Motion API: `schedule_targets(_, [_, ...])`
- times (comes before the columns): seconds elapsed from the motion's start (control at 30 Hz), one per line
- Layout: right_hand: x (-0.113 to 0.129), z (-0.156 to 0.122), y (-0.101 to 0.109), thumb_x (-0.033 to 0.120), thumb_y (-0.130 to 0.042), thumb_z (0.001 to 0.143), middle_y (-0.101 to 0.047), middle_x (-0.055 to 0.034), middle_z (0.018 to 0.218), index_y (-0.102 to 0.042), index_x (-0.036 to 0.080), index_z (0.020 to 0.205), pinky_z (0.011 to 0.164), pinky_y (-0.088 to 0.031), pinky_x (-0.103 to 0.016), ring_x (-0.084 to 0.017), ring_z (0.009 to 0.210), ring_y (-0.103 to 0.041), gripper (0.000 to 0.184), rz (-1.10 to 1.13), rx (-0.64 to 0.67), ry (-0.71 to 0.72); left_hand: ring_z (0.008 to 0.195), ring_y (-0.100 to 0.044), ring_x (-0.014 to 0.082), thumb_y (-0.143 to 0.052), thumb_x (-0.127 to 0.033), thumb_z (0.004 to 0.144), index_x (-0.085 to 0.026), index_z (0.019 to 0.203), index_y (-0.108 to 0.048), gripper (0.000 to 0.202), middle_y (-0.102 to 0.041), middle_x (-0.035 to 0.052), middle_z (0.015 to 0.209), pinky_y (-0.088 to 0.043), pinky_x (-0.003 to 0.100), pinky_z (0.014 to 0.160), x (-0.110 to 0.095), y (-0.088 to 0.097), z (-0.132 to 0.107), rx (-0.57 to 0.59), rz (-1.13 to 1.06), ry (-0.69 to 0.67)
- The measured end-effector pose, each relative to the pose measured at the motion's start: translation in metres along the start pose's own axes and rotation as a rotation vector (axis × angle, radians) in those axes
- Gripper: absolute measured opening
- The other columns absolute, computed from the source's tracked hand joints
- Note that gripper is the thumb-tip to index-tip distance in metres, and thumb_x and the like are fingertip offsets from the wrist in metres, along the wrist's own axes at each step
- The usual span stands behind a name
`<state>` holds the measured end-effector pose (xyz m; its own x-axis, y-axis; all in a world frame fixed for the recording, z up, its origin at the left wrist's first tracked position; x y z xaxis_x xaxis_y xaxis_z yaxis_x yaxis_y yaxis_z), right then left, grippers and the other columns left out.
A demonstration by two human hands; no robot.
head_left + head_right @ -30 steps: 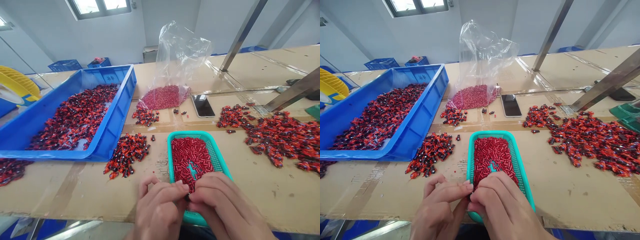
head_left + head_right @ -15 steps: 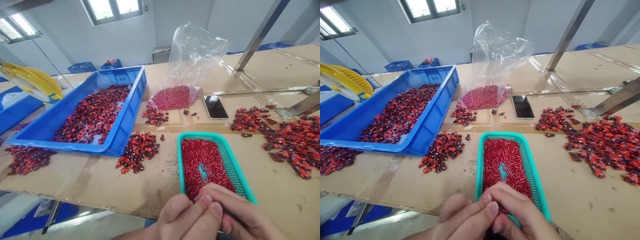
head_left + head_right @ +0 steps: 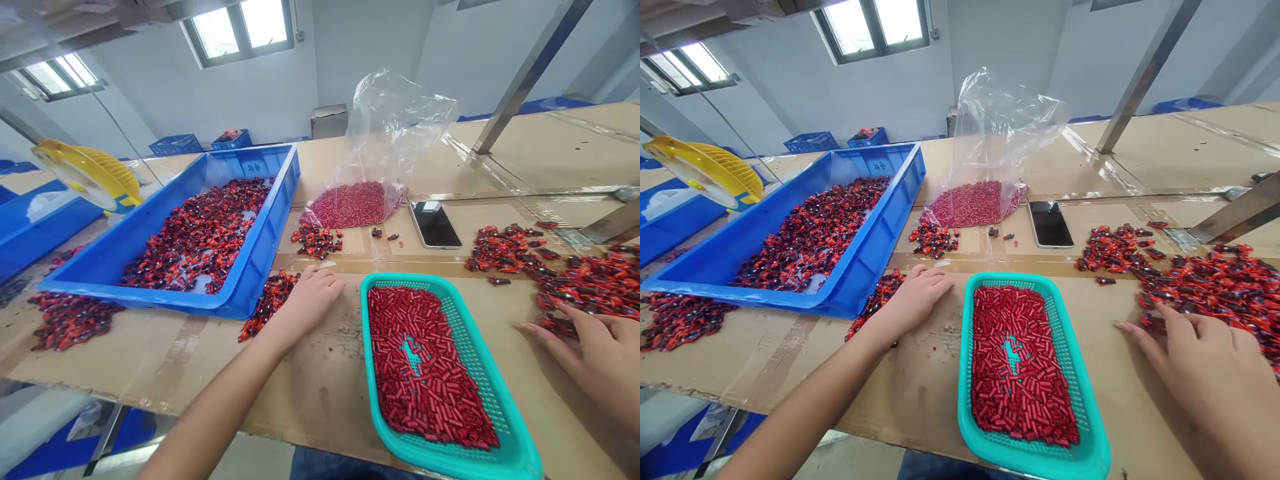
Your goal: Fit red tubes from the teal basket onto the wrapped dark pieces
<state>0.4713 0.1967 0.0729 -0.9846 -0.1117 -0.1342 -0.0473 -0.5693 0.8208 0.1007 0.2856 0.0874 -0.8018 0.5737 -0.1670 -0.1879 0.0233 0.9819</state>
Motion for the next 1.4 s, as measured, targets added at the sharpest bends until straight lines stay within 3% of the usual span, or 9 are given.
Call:
schedule_targets(0.1, [0.043, 0.015, 0.031, 0.036, -0.037, 0.109, -0.061, -0.0246, 0.101, -0.056, 0.006, 0.121, 0.077, -0.048, -0.052, -0.043, 0.09, -0.059, 0.038, 0.017, -0.061, 0.139, 0.107, -0.071, 0.0283, -0.055, -0.012, 0.096, -0.016, 0.096, -0.073, 0.018, -0.08, 0.0094, 0.106, -0.046, 0.049, 0.102, 0.006, 0.002, 0.007, 0.002, -0.091, 0.034])
schedule_targets(0.17, [0.086, 0.026, 0.057, 0.033, -0.038, 0.111, -0.064, -0.0165, 0.103, -0.057, 0.011, 0.119, 0.083, -0.049, -0.043, -0.031, 0.094, -0.06, 0.031, 0.261, -0.119, 0.271, 0.109, -0.07, 0.0263, -0.054, -0.013, 0.097, -0.02, 0.108, -0.071, 0.021, -0.079, 0.0083, 0.112, -0.047, 0.048, 0.103, 0.004, 0.01, 0.002, -0.069, -0.188, 0.075])
schedule_targets(0.3, [0.151, 0.033, 0.053, 0.023, -0.042, 0.11, -0.066, -0.0085, 0.112, -0.059, 0.014, 0.122, 0.089, -0.046, -0.035, -0.022, 0.104, -0.057, 0.022, 0.476, 0.006, 0.411, 0.092, -0.072, 0.0094, -0.044, -0.032, 0.104, -0.024, 0.114, -0.064, 0.024, -0.077, 0.0015, 0.108, -0.058, 0.023, 0.083, -0.019, 0.025, -0.028, -0.25, -0.539, 0.145])
schedule_targets(0.43, [0.171, 0.026, 0.018, 0.003, -0.049, 0.098, -0.065, -0.0107, 0.101, -0.065, 0.011, 0.11, 0.077, -0.042, -0.041, -0.029, 0.092, -0.056, 0.022, 0.37, 0.056, 0.408, 0.08, -0.073, 0.0047, -0.067, -0.043, 0.094, -0.025, 0.095, -0.074, 0.018, -0.081, -0.0033, 0.094, -0.057, 0.01, 0.076, -0.04, 0.005, -0.058, -0.33, -1.412, 0.367])
schedule_targets(0.63, [0.172, 0.026, 0.008, -0.01, -0.057, 0.079, -0.058, -0.0095, 0.086, -0.062, 0.012, 0.086, 0.071, -0.037, -0.04, -0.029, 0.08, -0.05, 0.024, 0.367, 0.14, 0.398, 0.079, -0.075, 0.0066, -0.089, -0.042, 0.077, -0.023, 0.092, -0.08, 0.026, -0.084, 0.0015, 0.094, -0.061, 0.01, 0.076, -0.064, -0.022, -0.077, -0.257, -1.852, 0.553])
schedule_targets(0.77, [0.171, 0.031, 0.018, -0.001, -0.053, 0.089, -0.058, -0.0093, 0.088, -0.06, 0.014, 0.091, 0.072, -0.038, -0.039, -0.027, 0.081, -0.05, 0.017, 0.423, 0.119, 0.416, 0.089, -0.078, 0.0068, -0.089, -0.024, 0.077, -0.029, 0.09, -0.076, 0.019, -0.083, -0.0064, 0.094, -0.062, 0.008, 0.082, -0.065, -0.002, -0.088, -0.449, -1.574, 0.47])
schedule_targets(0.9, [0.167, 0.038, 0.041, 0.012, -0.049, 0.101, -0.058, -0.0048, 0.088, -0.052, 0.016, 0.097, 0.073, -0.046, -0.032, -0.019, 0.082, -0.055, 0.006, 0.588, 0.105, 0.36, 0.105, -0.075, 0.0049, -0.071, -0.007, 0.089, -0.032, 0.11, -0.061, 0.034, -0.08, -0.0083, 0.109, -0.061, 0.012, 0.097, -0.084, 0.035, -0.1, -0.649, -1.129, 0.16])
schedule_targets(1.13, [0.173, 0.039, 0.084, 0.015, -0.052, 0.103, -0.06, 0.0045, 0.09, -0.051, 0.025, 0.105, 0.072, -0.053, -0.011, -0.005, 0.081, -0.063, 0.01, 1.212, 0.352, 0.112, 0.12, -0.067, 0.0084, -0.061, 0.005, 0.09, -0.023, 0.127, -0.05, 0.047, -0.077, 0.0018, 0.122, -0.05, 0.024, 0.111, -0.106, 0.046, -0.103, -0.618, -0.887, -0.102])
schedule_targets(1.4, [0.188, 0.044, 0.121, 0.022, -0.063, 0.102, -0.068, -0.0032, 0.089, -0.062, 0.018, 0.104, 0.079, -0.057, -0.017, -0.01, 0.085, -0.067, 0.004, 1.153, 0.066, 0.29, 0.118, -0.067, 0.0068, -0.063, 0.005, 0.088, -0.02, 0.132, -0.049, 0.052, -0.076, 0.0015, 0.123, -0.048, 0.022, 0.109, -0.111, 0.048, -0.1, -0.599, -0.835, -0.124])
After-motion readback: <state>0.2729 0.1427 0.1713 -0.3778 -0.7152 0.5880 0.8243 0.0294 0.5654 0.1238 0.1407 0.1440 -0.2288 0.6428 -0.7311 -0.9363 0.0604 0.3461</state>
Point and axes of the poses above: each hand's wrist, its own z-axis towards the middle knuckle, its own y-axis out of the back of the hand, x = y × z, the point moved 8 cm from there along z, towards the middle knuckle
